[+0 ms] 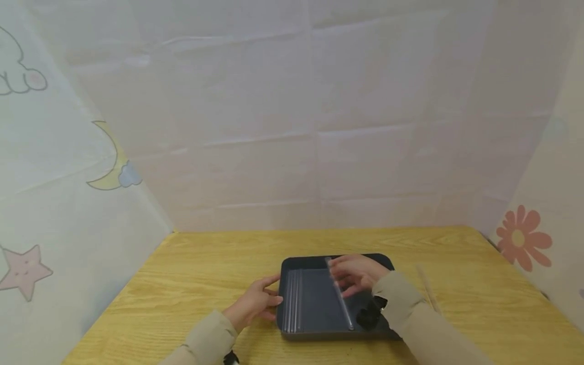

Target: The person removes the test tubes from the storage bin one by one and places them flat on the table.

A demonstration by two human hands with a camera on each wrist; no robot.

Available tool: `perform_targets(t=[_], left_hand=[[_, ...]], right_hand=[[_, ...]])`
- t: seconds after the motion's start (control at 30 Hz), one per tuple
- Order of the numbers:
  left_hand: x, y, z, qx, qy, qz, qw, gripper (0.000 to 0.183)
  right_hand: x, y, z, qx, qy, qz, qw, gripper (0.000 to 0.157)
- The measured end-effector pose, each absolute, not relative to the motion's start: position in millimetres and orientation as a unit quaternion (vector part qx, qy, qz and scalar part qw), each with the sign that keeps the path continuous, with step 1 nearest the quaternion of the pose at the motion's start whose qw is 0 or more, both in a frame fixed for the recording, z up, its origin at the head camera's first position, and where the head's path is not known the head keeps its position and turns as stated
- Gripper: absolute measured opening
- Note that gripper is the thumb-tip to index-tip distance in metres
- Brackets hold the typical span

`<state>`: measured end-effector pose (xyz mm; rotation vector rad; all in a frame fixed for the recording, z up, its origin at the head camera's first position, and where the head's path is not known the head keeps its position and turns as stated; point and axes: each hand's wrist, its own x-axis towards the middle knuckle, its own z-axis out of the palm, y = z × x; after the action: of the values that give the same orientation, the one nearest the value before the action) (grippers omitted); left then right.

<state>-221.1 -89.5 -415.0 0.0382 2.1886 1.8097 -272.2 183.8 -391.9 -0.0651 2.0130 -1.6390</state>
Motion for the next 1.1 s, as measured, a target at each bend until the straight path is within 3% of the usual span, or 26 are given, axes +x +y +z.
perform_targets(t=[1.1], left_hand=[[-221.2, -89.8, -413.7, 0.010, 0.768, 0.623, 0.151, 0.062]], right_hand=[[-256.0, 235.0, -383.9, -0.025, 0.718, -0.644, 0.262, 0.062]])
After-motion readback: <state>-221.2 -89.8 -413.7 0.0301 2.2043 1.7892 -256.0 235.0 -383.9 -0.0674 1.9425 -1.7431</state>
